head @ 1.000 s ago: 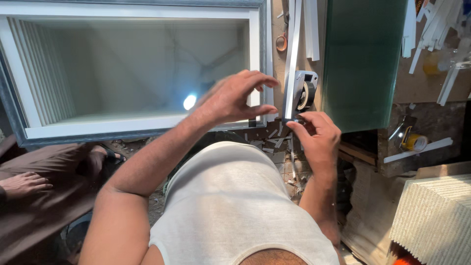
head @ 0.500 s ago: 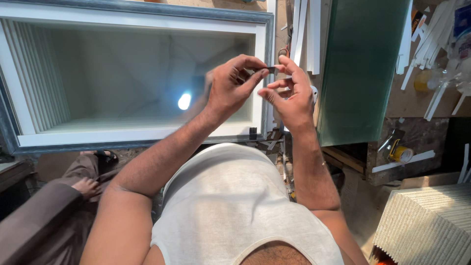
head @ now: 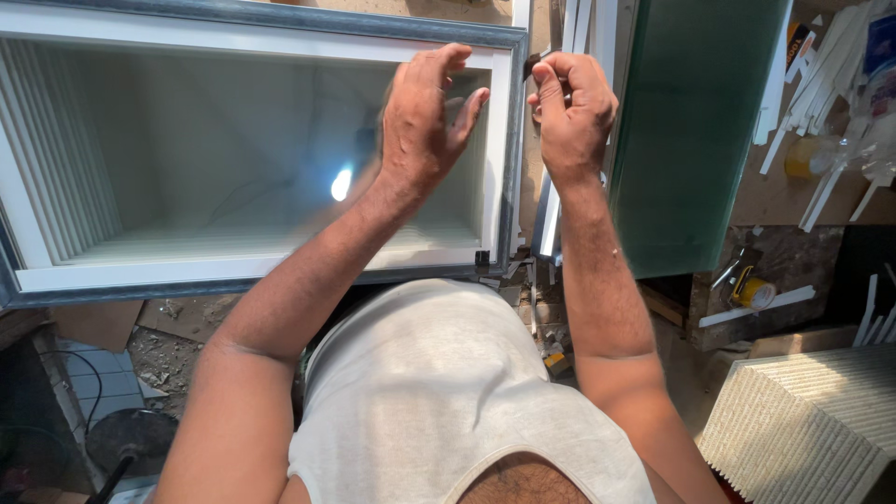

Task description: The person assembles a window frame by inserting a glass pane into a metal frame and securing it with white plastic corner clips. They repeatedly adjust the frame and clips to ensure a snug fit.

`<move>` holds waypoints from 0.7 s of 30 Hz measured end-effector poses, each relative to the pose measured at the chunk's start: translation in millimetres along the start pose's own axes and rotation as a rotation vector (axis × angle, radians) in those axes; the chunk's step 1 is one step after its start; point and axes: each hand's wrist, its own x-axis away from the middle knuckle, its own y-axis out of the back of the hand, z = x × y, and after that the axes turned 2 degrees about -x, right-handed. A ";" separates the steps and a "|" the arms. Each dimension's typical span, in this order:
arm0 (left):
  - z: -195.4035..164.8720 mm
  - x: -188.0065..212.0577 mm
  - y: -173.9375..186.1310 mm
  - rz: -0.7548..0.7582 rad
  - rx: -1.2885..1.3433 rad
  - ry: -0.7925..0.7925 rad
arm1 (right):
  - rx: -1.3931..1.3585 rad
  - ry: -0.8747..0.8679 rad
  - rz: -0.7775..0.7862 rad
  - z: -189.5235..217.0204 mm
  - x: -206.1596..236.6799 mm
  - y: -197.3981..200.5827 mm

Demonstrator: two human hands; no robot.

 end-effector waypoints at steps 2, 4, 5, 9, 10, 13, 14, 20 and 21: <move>7.3 -4.2 -0.7 -0.050 -0.257 -0.169 | 0.090 0.062 0.057 -9.1 -15.0 2.4; 12.5 -9.2 -6.3 -0.029 -0.311 -0.216 | 0.099 0.056 0.142 -15.8 -28.0 3.9; 14.6 -10.6 -9.3 -0.017 -0.337 -0.238 | 0.139 0.101 0.181 -17.9 -32.6 4.5; 20.2 -15.3 -17.6 0.012 -0.393 -0.221 | 0.296 0.237 0.278 -20.3 -46.6 0.1; 21.1 -15.8 -19.4 0.016 -0.390 -0.212 | 0.340 0.256 0.286 -19.9 -48.9 -1.9; 22.3 -16.8 -21.0 0.024 -0.402 -0.202 | 0.396 0.219 0.300 -18.2 -55.1 -8.9; 22.2 -17.6 -20.6 0.025 -0.412 -0.203 | 0.424 0.221 0.307 -17.8 -56.4 -10.6; 20.5 -20.6 -18.9 0.025 -0.444 -0.194 | 0.451 0.242 0.312 -19.6 -58.4 -15.1; 20.4 -20.6 -18.9 0.037 -0.447 -0.185 | 0.451 0.236 0.310 -20.2 -58.1 -15.5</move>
